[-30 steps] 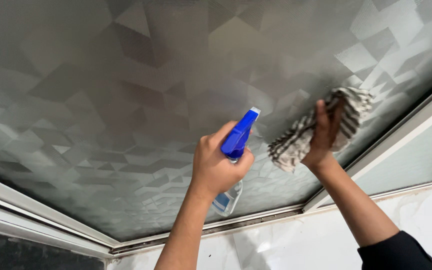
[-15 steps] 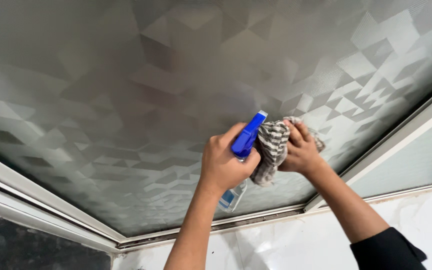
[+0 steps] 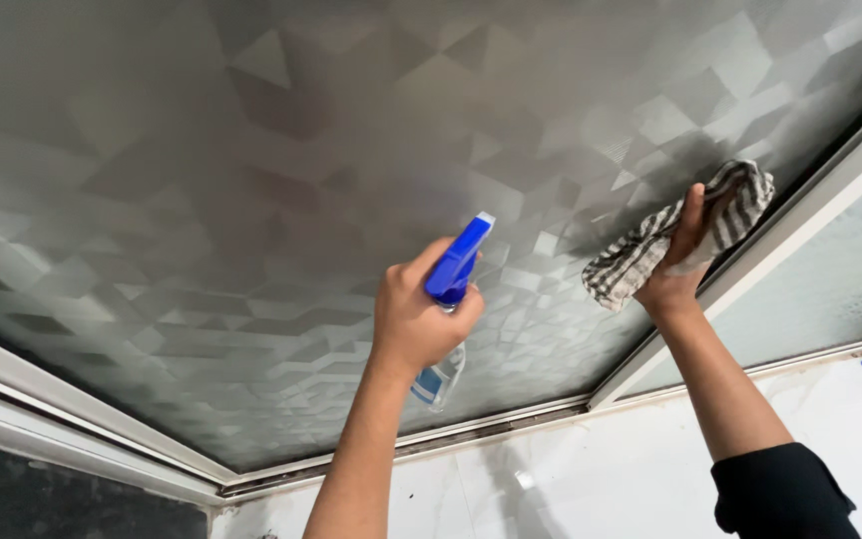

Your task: The person cleans a frosted glass sliding door using a spray bottle and a cloth. They repeatedly spray the surface and wipe it in sections, moving from the upper left to the lower right.

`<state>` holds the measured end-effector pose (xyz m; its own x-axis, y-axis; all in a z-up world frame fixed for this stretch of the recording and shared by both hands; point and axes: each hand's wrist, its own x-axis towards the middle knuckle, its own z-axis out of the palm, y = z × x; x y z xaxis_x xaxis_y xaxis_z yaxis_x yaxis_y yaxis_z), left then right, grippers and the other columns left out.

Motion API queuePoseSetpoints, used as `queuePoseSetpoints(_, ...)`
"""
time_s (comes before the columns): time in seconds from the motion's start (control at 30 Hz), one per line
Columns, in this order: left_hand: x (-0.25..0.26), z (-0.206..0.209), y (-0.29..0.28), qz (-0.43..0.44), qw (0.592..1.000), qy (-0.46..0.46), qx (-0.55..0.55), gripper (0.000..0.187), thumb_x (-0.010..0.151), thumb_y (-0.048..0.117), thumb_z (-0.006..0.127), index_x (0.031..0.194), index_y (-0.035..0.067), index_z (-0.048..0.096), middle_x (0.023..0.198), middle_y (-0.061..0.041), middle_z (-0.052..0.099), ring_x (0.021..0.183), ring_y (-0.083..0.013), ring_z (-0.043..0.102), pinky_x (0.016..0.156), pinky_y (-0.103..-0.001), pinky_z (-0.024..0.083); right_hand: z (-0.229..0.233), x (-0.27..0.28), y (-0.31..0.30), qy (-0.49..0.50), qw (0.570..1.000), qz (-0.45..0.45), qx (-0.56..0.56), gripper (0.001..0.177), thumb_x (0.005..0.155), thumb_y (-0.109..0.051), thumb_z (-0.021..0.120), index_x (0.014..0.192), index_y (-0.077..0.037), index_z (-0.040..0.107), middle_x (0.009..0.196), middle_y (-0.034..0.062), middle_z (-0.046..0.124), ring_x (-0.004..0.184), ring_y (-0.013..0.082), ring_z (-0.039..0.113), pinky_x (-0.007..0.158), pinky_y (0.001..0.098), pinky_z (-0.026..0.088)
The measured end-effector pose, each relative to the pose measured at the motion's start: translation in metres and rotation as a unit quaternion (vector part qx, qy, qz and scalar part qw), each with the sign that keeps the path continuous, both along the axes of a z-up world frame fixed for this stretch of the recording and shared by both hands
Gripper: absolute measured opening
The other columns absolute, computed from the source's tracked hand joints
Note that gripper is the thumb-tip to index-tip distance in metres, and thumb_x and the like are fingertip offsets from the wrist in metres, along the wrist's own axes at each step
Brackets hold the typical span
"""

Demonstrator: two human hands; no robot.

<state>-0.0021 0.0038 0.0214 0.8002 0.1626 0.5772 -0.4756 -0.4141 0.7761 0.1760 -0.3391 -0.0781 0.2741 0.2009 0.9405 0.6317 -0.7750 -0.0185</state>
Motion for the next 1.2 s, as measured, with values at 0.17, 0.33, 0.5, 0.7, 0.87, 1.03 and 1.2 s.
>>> queuePoseSetpoints(0.17, 0.004, -0.007, -0.004, -0.006, 1.000, -0.016, 0.001, 0.027, 0.075, 0.012, 0.070, 0.102, 0.012, 0.072, 0.072, -0.005, 0.072, 0.065, -0.0195, 0.075, 0.062, -0.031, 0.056, 0.012, -0.022, 0.035, 0.014, 0.998, -0.044, 0.047, 0.089, 0.106, -0.042, 0.062, 0.171, -0.006, 0.013, 0.172, 0.0283, 0.000, 0.165, 0.0423, 0.003, 0.132, 0.0521, 0.008)
queuePoseSetpoints(0.33, 0.004, -0.011, -0.010, -0.007, 1.000, -0.016, 0.002, 0.027, 0.075, 0.011, 0.071, 0.102, 0.012, 0.071, 0.071, -0.004, 0.072, 0.064, -0.0179, 0.074, 0.062, -0.031, 0.056, 0.025, -0.030, 0.052, -0.003, 0.998, 0.008, 0.060, 0.096, 0.106, -0.044, 0.069, 0.169, -0.001, 0.011, 0.174, 0.0270, 0.001, 0.161, 0.0390, 0.000, 0.134, 0.0532, 0.007)
queuePoseSetpoints(0.5, 0.006, -0.007, -0.014, -0.025, 0.999, -0.020, 0.000, 0.027, 0.076, 0.010, 0.068, 0.103, 0.011, 0.070, 0.074, -0.003, 0.074, 0.069, -0.0161, 0.078, 0.066, -0.029, 0.058, 0.020, -0.030, 0.078, -0.008, 0.999, 0.026, -0.016, 0.081, 0.097, -0.038, 0.063, 0.161, -0.003, 0.029, 0.167, 0.0205, 0.028, 0.156, 0.0381, 0.019, 0.130, 0.0565, 0.010)
queuePoseSetpoints(0.7, 0.011, -0.009, -0.017, -0.006, 1.000, -0.014, 0.006, 0.031, 0.074, 0.011, 0.070, 0.106, 0.009, 0.069, 0.071, -0.005, 0.072, 0.066, -0.0193, 0.076, 0.064, -0.031, 0.057, 0.015, -0.036, 0.109, -0.072, 0.977, 0.074, -0.185, 0.074, 0.084, -0.049, 0.066, 0.147, -0.012, 0.054, 0.149, 0.0136, 0.052, 0.144, 0.0416, 0.038, 0.122, 0.0620, 0.015)
queuePoseSetpoints(0.87, 0.015, -0.012, -0.015, 0.006, 1.000, -0.004, 0.024, 0.033, 0.074, 0.011, 0.070, 0.107, 0.008, 0.069, 0.072, -0.007, 0.071, 0.064, -0.0230, 0.074, 0.063, -0.033, 0.056, 0.001, -0.030, 0.114, -0.134, 0.955, 0.089, -0.248, 0.063, 0.093, -0.047, 0.067, 0.147, -0.014, 0.060, 0.152, 0.0098, 0.053, 0.148, 0.0409, 0.040, 0.127, 0.0578, 0.020)
queuePoseSetpoints(1.03, 0.016, -0.011, -0.014, -0.006, 1.000, -0.008, 0.014, 0.029, 0.074, 0.012, 0.070, 0.103, 0.010, 0.070, 0.072, -0.006, 0.072, 0.066, -0.0199, 0.076, 0.063, -0.032, 0.057, 0.015, -0.015, 0.085, -0.153, 0.940, 0.114, -0.282, 0.060, 0.096, -0.049, 0.070, 0.145, -0.015, 0.063, 0.150, 0.0094, 0.054, 0.147, 0.0380, 0.040, 0.127, 0.0551, 0.019)
queuePoseSetpoints(1.2, 0.018, -0.007, -0.013, -0.012, 1.000, 0.010, 0.001, 0.028, 0.074, 0.010, 0.069, 0.102, 0.010, 0.071, 0.068, -0.005, 0.071, 0.062, -0.0186, 0.075, 0.062, -0.031, 0.057, 0.016, 0.000, 0.034, -0.018, 0.984, 0.035, -0.172, 0.073, 0.073, -0.051, 0.075, 0.129, -0.005, 0.063, 0.140, 0.0155, 0.052, 0.134, 0.0404, 0.047, 0.122, 0.0533, 0.018)
